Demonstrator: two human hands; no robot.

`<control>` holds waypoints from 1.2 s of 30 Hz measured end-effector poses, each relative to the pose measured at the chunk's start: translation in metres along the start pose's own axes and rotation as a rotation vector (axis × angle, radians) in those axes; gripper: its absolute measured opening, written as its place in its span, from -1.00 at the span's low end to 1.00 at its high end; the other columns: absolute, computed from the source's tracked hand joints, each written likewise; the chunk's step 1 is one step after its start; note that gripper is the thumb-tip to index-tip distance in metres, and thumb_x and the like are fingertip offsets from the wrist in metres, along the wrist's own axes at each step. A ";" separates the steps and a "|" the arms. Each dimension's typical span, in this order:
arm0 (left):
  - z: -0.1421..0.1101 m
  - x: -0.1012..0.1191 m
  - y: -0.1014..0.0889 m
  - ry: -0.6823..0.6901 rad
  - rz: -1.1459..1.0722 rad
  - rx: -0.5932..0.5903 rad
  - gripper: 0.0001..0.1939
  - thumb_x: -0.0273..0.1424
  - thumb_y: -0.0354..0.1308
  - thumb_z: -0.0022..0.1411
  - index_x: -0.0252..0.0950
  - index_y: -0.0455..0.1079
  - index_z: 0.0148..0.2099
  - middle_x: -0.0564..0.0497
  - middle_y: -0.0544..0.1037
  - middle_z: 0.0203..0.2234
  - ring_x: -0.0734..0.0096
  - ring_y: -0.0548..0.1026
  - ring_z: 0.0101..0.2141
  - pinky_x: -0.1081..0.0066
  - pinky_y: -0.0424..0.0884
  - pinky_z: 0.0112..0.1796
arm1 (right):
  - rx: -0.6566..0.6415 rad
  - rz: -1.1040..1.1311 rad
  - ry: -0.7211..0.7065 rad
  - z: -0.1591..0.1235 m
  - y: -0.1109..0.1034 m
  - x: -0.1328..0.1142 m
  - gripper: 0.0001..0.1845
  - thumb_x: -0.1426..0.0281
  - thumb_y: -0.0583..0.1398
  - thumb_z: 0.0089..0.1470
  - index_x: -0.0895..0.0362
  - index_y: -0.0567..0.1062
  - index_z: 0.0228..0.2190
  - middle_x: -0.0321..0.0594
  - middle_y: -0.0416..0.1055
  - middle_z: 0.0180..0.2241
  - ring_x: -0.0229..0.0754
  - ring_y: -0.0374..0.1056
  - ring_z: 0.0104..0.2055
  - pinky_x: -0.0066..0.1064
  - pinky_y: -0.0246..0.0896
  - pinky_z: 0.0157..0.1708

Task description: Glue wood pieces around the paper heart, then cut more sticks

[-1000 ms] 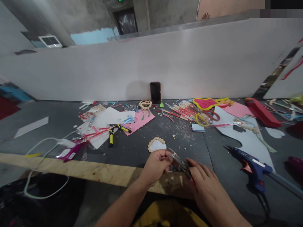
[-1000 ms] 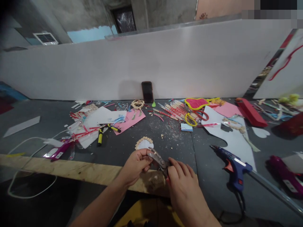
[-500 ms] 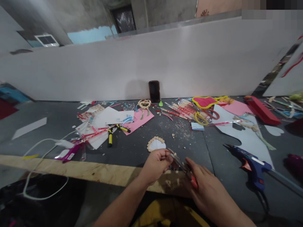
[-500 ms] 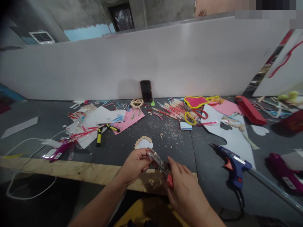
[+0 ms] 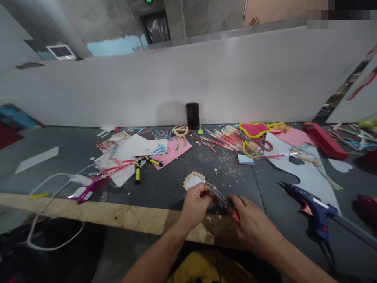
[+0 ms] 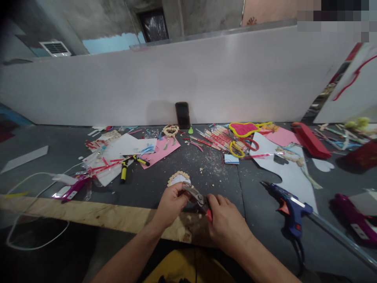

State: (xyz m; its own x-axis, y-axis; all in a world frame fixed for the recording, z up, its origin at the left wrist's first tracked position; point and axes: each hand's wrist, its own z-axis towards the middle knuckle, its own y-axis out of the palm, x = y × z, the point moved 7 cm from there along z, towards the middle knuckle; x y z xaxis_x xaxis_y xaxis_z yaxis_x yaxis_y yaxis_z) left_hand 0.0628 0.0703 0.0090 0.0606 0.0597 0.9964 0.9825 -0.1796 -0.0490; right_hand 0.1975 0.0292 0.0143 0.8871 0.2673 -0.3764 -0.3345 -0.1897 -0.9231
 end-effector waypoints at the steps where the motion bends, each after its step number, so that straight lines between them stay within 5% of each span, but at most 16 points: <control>1: 0.001 -0.003 0.000 -0.008 -0.019 0.003 -0.89 -0.48 0.05 0.03 -0.36 0.39 -0.45 0.06 0.45 -0.62 0.59 0.26 -0.62 0.57 0.12 -0.58 | -0.001 -0.005 0.001 0.001 0.000 0.001 -0.64 0.52 0.00 -0.04 0.20 0.32 -0.14 -0.05 0.36 -0.25 -0.08 0.28 -0.18 -0.31 0.12 -0.18; 8: 0.006 -0.013 0.010 -0.246 -0.278 -0.156 -0.89 -0.42 0.11 -0.04 -0.36 0.31 -0.41 0.08 0.42 -0.72 0.73 0.01 -0.79 0.59 -0.15 -0.71 | -0.010 -0.027 -0.025 -0.002 -0.005 0.002 -0.48 0.46 -0.02 0.02 0.22 0.18 0.06 0.02 0.29 -0.07 -0.01 0.21 -0.06 -0.20 0.11 -0.11; 16: 0.001 -0.017 0.015 -0.371 -0.405 -0.324 -0.87 -0.46 0.14 -0.09 -0.39 0.30 -0.41 0.06 0.42 -0.73 0.77 -0.02 -0.81 0.60 -0.22 -0.73 | -0.018 -0.051 -0.031 -0.005 -0.002 0.000 -0.52 0.49 0.01 -0.05 0.18 0.26 -0.02 -0.04 0.34 -0.16 -0.05 0.27 -0.13 -0.26 0.13 -0.15; 26: 0.006 -0.012 0.008 -0.103 -0.114 -0.072 -0.89 -0.42 0.08 0.03 -0.37 0.34 -0.39 0.05 0.45 -0.62 0.67 0.20 -0.71 0.62 0.06 -0.68 | -0.035 -0.102 0.026 -0.003 -0.004 0.007 -0.50 0.45 -0.04 0.03 0.22 0.21 0.05 0.02 0.31 -0.08 0.00 0.24 -0.08 -0.20 0.14 -0.14; 36: -0.005 -0.023 0.020 -0.519 -0.545 -0.425 -0.78 -0.42 0.22 -0.08 -0.36 0.29 -0.34 0.09 0.42 -0.71 0.79 -0.05 -0.81 0.63 -0.29 -0.75 | -0.030 -0.038 -0.067 -0.008 -0.008 -0.001 -0.50 0.48 0.03 -0.04 0.20 0.24 0.00 -0.01 0.31 -0.12 -0.02 0.23 -0.10 -0.20 0.13 -0.14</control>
State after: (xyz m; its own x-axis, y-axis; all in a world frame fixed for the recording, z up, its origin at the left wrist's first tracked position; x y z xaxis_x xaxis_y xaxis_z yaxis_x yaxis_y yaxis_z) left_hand 0.0799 0.0604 -0.0147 -0.2259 0.6668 0.7102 0.7550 -0.3408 0.5602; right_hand 0.2020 0.0232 0.0222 0.8754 0.3371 -0.3465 -0.2906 -0.2060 -0.9344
